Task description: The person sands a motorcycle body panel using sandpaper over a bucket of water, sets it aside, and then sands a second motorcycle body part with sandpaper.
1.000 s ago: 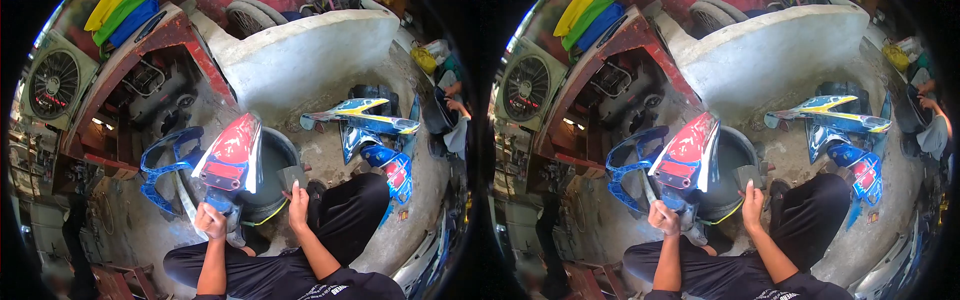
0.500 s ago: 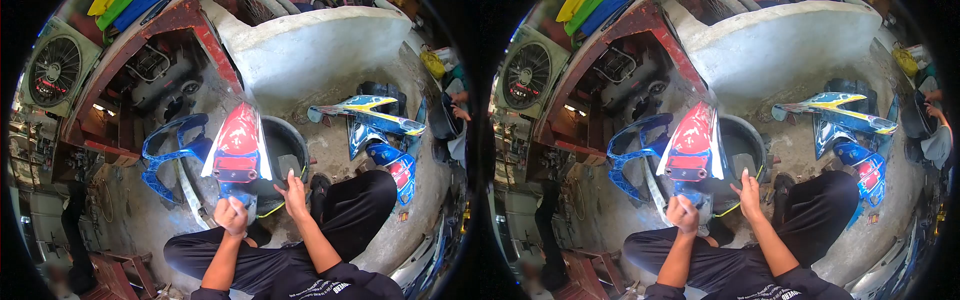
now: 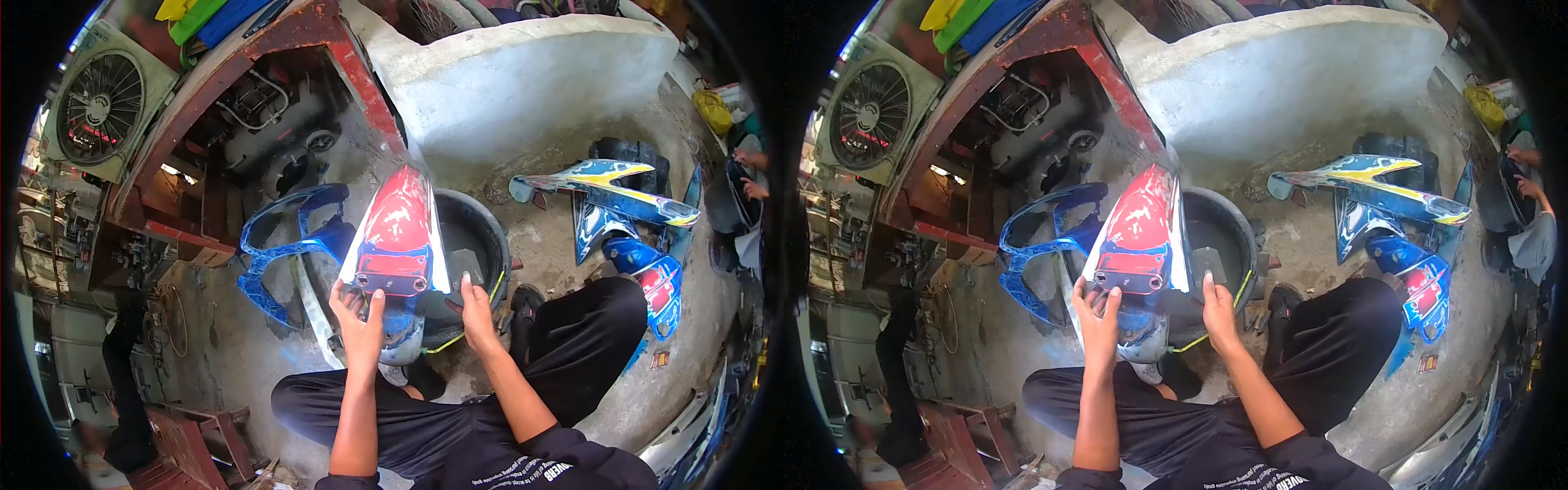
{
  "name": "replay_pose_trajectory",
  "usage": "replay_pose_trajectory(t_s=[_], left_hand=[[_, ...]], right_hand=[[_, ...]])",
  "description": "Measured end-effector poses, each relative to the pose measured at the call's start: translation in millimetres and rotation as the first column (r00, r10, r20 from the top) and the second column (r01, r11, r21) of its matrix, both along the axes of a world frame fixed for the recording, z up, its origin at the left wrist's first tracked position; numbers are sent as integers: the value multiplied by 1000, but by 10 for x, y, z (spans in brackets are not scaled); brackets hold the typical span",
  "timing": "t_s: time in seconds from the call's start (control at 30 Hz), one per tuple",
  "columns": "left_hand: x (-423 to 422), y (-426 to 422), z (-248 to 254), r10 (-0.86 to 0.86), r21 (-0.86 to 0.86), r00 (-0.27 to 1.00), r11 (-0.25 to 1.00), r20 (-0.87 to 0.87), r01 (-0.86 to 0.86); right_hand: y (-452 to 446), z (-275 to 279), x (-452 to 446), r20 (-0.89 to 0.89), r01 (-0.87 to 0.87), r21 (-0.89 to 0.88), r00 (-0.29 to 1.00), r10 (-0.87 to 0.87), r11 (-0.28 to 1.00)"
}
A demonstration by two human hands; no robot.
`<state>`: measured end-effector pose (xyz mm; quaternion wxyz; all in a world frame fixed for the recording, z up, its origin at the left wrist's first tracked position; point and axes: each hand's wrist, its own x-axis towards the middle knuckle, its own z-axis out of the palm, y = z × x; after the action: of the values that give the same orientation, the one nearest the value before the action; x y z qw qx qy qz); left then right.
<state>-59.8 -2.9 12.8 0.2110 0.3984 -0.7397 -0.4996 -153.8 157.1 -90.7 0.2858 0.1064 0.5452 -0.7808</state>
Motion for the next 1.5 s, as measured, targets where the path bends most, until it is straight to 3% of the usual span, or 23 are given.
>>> replay_pose_trajectory(t_s=[0.07,0.13,0.2,0.33,0.4,0.43,0.47,0.53,0.57,0.67,0.7,0.77,0.87,0.93,1.0,1.07,1.17,1.2,1.27,1.33,1.4,1.47,1.5], left_hand=[[-99,-108,25,57,190,995,981,-76,-41],[-301,-179,318,190,449,982,879,-19,-161],[-335,-492,17,141,591,989,794,45,-140],[-405,-658,-305,33,628,993,777,-115,47],[-459,-608,-138,98,726,993,687,-64,-21],[-484,-650,-150,146,798,979,602,-145,28],[-484,-651,-132,146,798,979,602,-144,28],[-490,-669,-74,171,861,934,466,-315,205],[-469,-751,-219,281,889,922,442,-266,122],[-444,-833,-334,355,918,893,372,-278,138],[-482,-794,-207,352,919,894,369,-277,139],[-515,-749,20,311,967,933,227,-183,114],[-583,-900,286,118,931,977,342,-180,131],[-614,-1076,487,55,841,991,536,-122,74],[-664,-1292,784,-43,697,999,716,11,23],[-802,-1218,1355,-189,649,978,756,93,85],[-1054,-1407,1823,-477,521,833,804,280,286],[-1205,-1486,1943,-485,449,730,852,481,271],[-1486,-1312,2118,-595,327,501,786,628,525],[-1857,-1153,2042,-549,313,199,696,812,646],[-2093,-880,1904,-574,365,137,669,807,647],[-2371,-862,1505,-642,436,75,598,763,673],[-2434,-747,1414,-697,515,90,604,711,609]], right_hand=[[-5,-76,-25,-6,1,12,1000,-1,1000],[18,-117,-32,-10,-25,17,1000,25,1000],[43,-111,-28,-5,-33,9,999,33,999],[49,-52,-67,-1,-65,7,998,65,998],[50,-76,-76,-9,-67,5,998,67,998],[49,-85,-70,-18,-79,3,997,79,997],[55,-116,-69,-17,-80,2,997,80,997],[46,-166,-93,-19,-97,-3,995,97,995],[39,-151,-93,-20,-96,-6,995,96,995],[30,-104,-113,-26,-95,4,995,95,995],[39,-114,-112,-14,-90,3,996,90,996],[85,-164,-73,1,-89,5,996,89,996],[128,-145,-49,-34,-157,10,987,157,988],[153,128,-46,-139,55,-55,988,-62,997],[280,21,-116,-226,237,-9,946,-233,971],[359,283,-194,-309,386,-37,873,-378,922],[394,432,-244,-408,470,-60,793,-452,880],[386,493,-255,-462,511,-65,746,-480,857],[399,423,-251,-481,501,-22,753,-449,865],[384,384,-238,-500,280,138,847,-177,950],[330,244,-108,-361,92,167,932,-26,982],[261,199,-15,-355,-42,195,928,111,980],[184,283,33,-391,5,161,919,59,987]])
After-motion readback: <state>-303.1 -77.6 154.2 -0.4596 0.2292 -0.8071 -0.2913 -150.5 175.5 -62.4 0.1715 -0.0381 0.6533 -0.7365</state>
